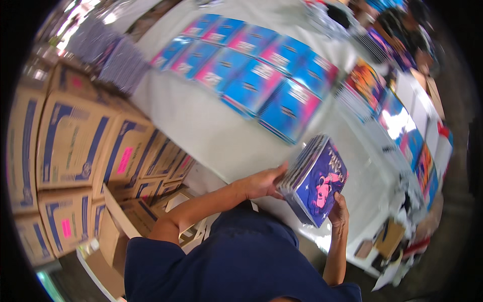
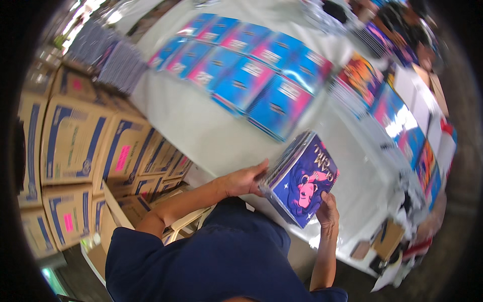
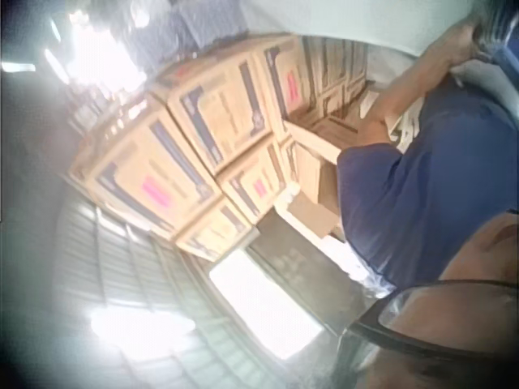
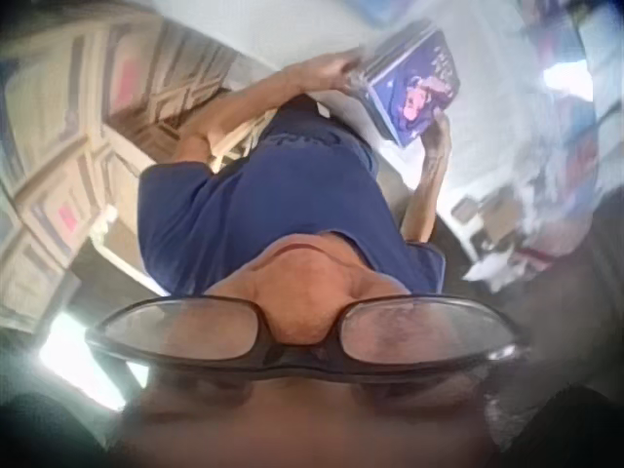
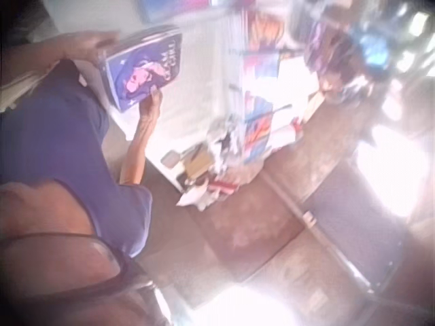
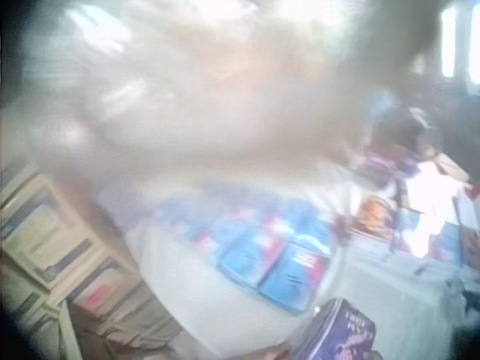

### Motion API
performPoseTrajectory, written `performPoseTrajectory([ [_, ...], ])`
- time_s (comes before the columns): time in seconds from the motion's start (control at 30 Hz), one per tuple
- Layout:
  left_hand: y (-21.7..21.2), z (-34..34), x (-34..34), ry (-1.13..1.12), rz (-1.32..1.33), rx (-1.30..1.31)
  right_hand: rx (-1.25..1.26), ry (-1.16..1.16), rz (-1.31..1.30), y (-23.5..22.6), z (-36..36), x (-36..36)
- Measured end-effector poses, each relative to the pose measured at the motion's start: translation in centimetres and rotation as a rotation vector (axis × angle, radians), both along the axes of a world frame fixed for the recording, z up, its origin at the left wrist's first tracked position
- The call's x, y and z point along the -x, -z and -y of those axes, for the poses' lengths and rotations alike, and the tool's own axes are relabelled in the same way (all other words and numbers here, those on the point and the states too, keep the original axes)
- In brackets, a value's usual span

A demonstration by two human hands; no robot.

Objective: The person stacks several spiral notebooks, slides them into a plastic bag, and seals the opening with tape from a dispenser.

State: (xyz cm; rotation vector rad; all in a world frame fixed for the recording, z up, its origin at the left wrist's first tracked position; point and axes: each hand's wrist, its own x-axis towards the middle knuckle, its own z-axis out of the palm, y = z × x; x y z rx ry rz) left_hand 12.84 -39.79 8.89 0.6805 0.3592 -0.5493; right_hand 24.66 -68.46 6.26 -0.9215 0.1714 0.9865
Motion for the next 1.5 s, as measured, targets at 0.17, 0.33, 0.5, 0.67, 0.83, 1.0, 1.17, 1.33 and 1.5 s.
performPoseTrajectory([
  [0.17, -1.0, -11.1, 4.7, -0.804, -0.004, -0.383, -0.138, -0.084, 0.143, -0.8, -19.5, -3.2],
  [0.33, 0.5, -19.1, 13.6, -1.230, -0.075, -0.525, -0.201, -0.237, 0.129, -0.9, -43.6, -1.6],
  [0.5, 0.5, -24.1, 18.6, -1.277, -0.142, -0.630, -0.270, -0.314, 0.105, -4.7, -64.5, 4.2],
  [0.67, 1.0, -27.3, 20.4, -1.201, -0.019, -0.640, -0.390, -0.317, 0.234, -13.3, -80.3, 10.5],
  [0.83, 0.6, -29.9, 18.9, -1.124, 0.018, -0.569, -0.323, -0.183, 0.627, -16.8, -89.8, 14.9],
  [1.0, 1.2, -31.5, 19.4, -1.085, -0.005, -0.568, 0.025, -0.498, 0.993, -17.1, -90.2, 14.4],
  [1.17, 1.6, -33.0, 19.6, -1.040, -0.040, -0.602, -0.157, -0.616, 1.092, -14.1, -89.8, 12.1],
  [1.33, 1.0, -33.9, 20.2, -1.149, -0.030, -0.796, 0.516, -0.457, 1.876, -0.5, -87.3, 8.3],
  [1.5, 0.1, -35.7, 18.5, -1.076, 0.101, -1.100, 0.781, -0.265, 2.595, 10.4, -85.2, 5.6],
])
